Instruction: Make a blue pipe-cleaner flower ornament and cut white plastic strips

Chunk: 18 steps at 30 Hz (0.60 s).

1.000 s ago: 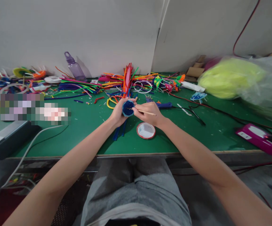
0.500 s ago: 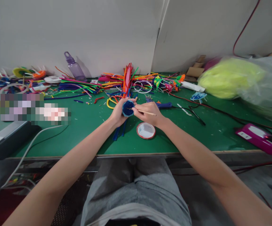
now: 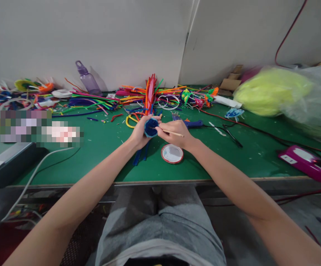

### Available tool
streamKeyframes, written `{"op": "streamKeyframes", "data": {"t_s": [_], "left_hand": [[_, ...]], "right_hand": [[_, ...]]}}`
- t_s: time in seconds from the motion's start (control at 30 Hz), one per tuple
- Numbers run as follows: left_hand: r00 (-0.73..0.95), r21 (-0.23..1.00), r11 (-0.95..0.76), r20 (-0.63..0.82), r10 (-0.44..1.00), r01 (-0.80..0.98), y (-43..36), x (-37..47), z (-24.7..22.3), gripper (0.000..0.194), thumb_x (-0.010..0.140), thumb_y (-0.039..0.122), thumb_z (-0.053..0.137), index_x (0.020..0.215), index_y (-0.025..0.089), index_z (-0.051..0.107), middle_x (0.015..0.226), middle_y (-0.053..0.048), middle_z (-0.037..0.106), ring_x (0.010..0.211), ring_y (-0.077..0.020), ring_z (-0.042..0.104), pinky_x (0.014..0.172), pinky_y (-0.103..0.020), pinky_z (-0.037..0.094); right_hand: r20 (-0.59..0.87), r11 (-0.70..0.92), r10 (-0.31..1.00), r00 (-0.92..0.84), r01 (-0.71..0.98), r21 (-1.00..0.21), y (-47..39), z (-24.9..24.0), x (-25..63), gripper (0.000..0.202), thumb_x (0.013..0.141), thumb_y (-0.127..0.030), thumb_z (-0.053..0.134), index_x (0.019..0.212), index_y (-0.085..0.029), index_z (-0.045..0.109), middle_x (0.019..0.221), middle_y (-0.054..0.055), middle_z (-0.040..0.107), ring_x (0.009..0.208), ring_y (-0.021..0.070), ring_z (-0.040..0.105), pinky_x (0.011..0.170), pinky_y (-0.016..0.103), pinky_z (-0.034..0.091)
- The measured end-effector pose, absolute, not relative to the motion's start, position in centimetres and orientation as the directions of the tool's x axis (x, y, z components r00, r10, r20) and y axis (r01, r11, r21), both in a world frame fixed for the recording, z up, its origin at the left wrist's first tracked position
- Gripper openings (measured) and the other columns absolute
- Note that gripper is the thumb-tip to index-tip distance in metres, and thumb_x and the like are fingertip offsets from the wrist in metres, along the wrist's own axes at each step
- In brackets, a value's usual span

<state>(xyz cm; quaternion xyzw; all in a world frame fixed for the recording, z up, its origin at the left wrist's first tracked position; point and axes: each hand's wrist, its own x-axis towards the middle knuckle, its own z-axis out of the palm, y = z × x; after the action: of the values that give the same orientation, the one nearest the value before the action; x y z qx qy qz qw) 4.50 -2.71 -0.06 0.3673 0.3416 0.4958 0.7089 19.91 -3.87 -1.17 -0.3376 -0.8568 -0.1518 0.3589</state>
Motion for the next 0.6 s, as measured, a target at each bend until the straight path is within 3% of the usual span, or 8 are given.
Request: {"op": "streamKeyframes", "data": {"t_s": [0.6], "left_hand": [[0.281, 0.876, 0.224, -0.106, 0.954, -0.428, -2.87, 4.54, -0.09, 0.028, 0.084, 0.033, 0.051, 0.079, 0.013, 0.07, 0.074, -0.004, 0.069, 0.069, -0.0115, 0.063, 0.069, -0.021, 0.05]], "right_hand": [[0.687, 0.726, 0.493, -0.533, 0.688, 0.014, -3.97, -1.1, 19.79, 0.044, 0.097, -0.032, 0.034, 0.06, -0.019, 0.053, 0.054, 0.0, 0.059, 0.049, 0.0106, 0.049, 0.053, 0.027, 0.024]]}}
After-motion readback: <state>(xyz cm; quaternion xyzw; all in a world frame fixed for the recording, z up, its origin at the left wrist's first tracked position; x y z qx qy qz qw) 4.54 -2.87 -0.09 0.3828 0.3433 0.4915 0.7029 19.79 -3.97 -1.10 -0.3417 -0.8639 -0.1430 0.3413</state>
